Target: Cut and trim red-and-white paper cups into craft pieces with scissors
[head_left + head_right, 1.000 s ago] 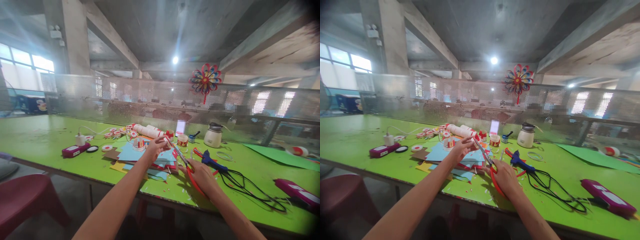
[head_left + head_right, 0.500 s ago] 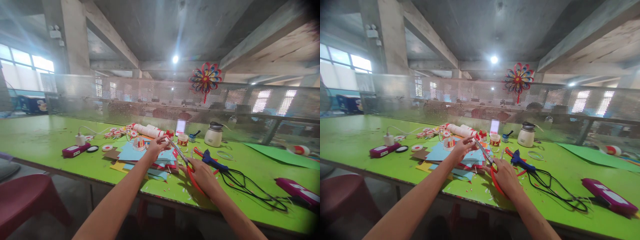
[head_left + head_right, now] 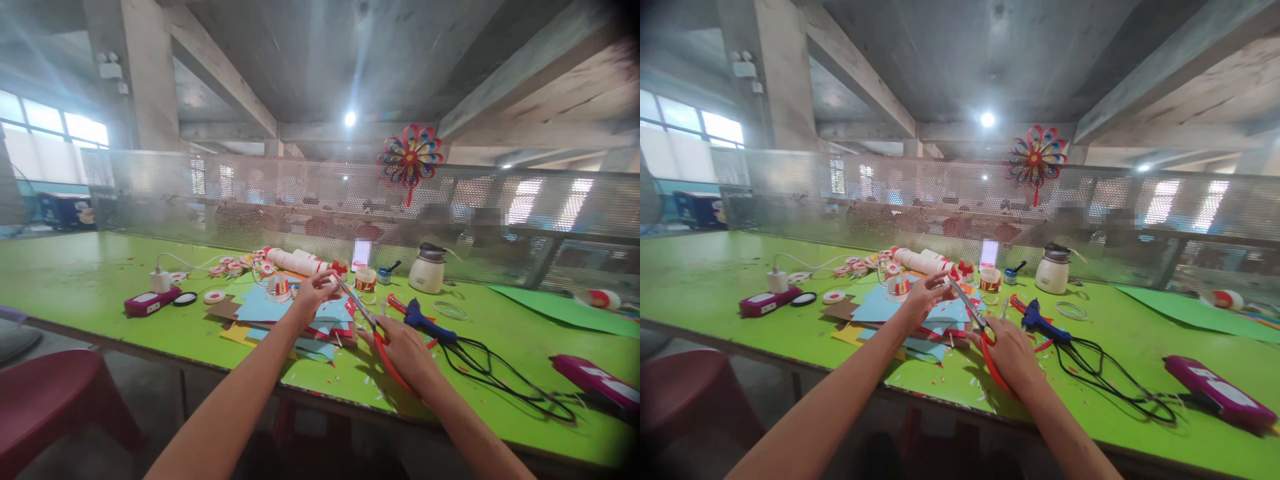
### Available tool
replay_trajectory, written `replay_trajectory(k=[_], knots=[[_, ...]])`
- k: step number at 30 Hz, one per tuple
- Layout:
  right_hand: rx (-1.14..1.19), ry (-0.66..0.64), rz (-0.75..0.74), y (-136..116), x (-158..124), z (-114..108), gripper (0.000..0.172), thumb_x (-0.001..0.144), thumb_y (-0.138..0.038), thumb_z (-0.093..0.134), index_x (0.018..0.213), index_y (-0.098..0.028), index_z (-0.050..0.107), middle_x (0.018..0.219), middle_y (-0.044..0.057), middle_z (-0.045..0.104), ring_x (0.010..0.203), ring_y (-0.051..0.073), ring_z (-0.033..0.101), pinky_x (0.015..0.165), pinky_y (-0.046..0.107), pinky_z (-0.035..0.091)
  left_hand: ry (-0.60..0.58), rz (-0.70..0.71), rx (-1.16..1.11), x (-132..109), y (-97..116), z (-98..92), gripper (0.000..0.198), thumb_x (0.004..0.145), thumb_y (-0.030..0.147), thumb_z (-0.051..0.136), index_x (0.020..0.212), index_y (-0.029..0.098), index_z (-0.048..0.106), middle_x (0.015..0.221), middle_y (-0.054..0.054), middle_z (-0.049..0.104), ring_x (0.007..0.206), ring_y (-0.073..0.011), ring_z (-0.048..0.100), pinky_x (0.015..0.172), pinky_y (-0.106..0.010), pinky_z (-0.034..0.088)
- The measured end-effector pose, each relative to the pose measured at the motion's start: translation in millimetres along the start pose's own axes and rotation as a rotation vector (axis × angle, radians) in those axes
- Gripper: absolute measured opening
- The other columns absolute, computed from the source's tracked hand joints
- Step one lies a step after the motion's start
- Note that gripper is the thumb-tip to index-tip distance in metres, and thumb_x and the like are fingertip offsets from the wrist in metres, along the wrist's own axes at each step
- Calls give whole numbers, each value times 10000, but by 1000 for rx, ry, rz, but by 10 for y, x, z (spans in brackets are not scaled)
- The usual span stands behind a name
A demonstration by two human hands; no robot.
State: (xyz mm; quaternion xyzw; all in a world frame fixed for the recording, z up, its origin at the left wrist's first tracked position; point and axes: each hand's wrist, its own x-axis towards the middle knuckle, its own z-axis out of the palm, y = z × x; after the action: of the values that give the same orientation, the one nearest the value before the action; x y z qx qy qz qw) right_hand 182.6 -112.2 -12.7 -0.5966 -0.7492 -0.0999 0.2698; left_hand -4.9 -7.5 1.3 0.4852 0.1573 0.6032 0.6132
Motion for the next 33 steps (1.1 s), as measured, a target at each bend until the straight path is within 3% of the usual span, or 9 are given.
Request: replay_trajectory(k=[13, 21, 33], knots=[[19, -12, -4, 1, 6, -6, 360, 866, -450, 448, 1029, -188, 632, 926, 117, 700, 853, 275, 645, 713, 339, 461, 26, 38, 27, 40, -51, -32, 467, 571, 140, 792, 1014, 118, 644, 888, -68, 595, 790, -182, 624, 802, -466, 513], [28, 9, -1, 14, 11, 9, 438, 850, -495, 472, 1071, -145, 617, 972, 148, 679, 915, 289, 624, 778, 359, 457, 27, 67, 35, 61, -55, -50, 523, 555, 173, 805, 1047, 140, 630, 887, -60, 611, 797, -190, 624, 780, -447, 520], [75, -6, -30, 43, 31, 37, 319, 850, -419, 475, 1004, -191, 638, 927, 104, 708, 846, 265, 650, 723, 333, 464, -17, 33, 9, 18, -5, -18, 455, 565, 144, 793, 1000, 127, 658, 890, -64, 581, 795, -175, 617, 820, -469, 506]])
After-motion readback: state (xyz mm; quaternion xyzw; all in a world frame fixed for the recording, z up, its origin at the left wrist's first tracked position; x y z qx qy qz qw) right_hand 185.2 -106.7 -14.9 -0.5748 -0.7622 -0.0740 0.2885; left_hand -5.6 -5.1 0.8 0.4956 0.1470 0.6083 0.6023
